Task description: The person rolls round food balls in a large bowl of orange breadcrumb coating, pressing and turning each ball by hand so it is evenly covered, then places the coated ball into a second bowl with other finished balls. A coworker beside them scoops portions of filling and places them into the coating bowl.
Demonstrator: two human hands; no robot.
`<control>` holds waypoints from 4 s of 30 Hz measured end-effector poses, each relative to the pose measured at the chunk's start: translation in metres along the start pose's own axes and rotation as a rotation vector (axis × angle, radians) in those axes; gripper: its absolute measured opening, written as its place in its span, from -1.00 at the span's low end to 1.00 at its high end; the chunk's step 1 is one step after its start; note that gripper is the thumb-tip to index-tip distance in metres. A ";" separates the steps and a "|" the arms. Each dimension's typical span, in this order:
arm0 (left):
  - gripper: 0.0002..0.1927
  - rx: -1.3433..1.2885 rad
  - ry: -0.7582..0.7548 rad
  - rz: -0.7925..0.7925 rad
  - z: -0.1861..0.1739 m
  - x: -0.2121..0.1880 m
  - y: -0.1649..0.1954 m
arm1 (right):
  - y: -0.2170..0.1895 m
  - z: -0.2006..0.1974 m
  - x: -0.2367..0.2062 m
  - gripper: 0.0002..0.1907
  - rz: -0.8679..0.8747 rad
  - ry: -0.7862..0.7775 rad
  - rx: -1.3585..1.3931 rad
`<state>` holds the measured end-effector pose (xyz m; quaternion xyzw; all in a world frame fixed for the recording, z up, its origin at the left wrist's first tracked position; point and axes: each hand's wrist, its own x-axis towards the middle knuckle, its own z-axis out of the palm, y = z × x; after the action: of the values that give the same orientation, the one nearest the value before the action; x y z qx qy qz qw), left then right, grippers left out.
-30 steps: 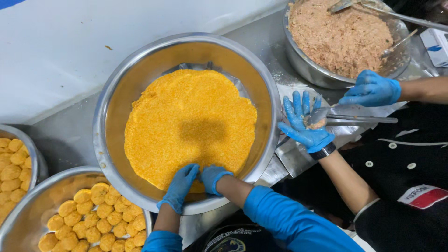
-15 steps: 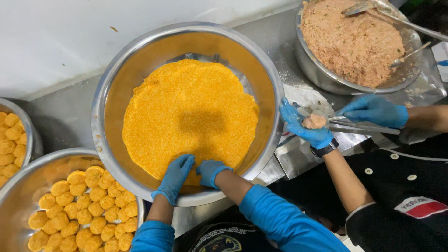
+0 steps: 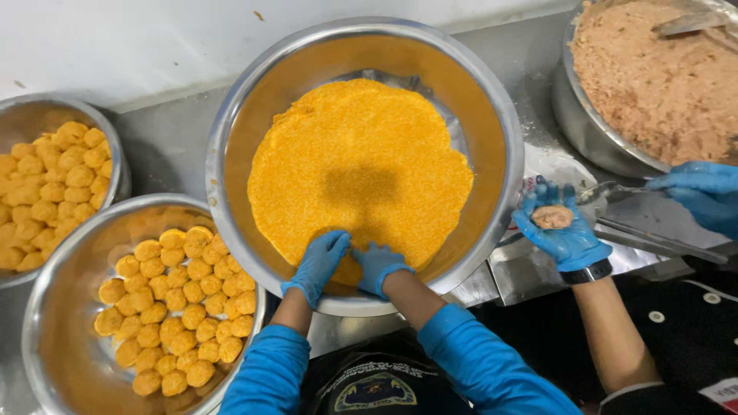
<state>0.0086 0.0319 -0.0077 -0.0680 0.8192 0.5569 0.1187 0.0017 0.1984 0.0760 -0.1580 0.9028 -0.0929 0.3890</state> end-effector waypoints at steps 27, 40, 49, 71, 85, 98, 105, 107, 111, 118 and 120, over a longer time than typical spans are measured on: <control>-0.11 -1.456 -0.397 0.002 0.006 0.004 0.035 | -0.018 -0.006 0.001 -0.45 -0.800 1.073 0.264; -0.35 -0.502 0.044 0.300 0.015 0.020 0.011 | -0.018 0.022 0.034 -0.43 -0.463 0.556 1.744; -0.54 0.006 0.420 0.019 -0.005 0.031 -0.042 | -0.039 -0.008 -0.008 -0.26 -0.001 0.218 0.104; -0.46 -0.416 -0.330 -0.051 0.109 0.069 -0.048 | 0.130 0.018 0.091 -0.34 -0.027 0.021 0.311; -0.35 -0.354 -0.219 -0.451 0.131 0.081 -0.023 | 0.216 0.000 0.135 -0.45 0.127 0.276 0.307; -0.44 -1.173 -0.180 -0.715 0.118 0.077 -0.031 | 0.171 -0.004 0.114 -0.50 -0.151 0.140 1.087; -0.40 -0.547 0.105 -0.048 0.097 0.051 0.021 | 0.089 0.033 0.091 -0.50 0.247 0.185 2.191; -0.38 -0.347 0.206 0.175 0.091 0.038 0.032 | 0.071 0.035 0.090 -0.44 0.091 0.093 2.492; -0.36 -1.005 0.167 -0.307 0.085 0.028 0.042 | 0.045 0.027 0.077 -0.50 -0.120 0.773 1.760; -0.29 -1.036 0.119 -0.181 0.072 0.022 0.058 | 0.038 0.018 0.046 -0.49 -0.003 0.767 1.908; -0.30 -0.614 0.228 0.122 0.072 0.020 0.071 | 0.039 0.017 0.049 -0.45 0.037 0.255 2.426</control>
<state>-0.0196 0.1253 0.0248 -0.1136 0.6238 0.7726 -0.0334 -0.0261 0.2163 0.0203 0.3310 0.2643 -0.8849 0.1940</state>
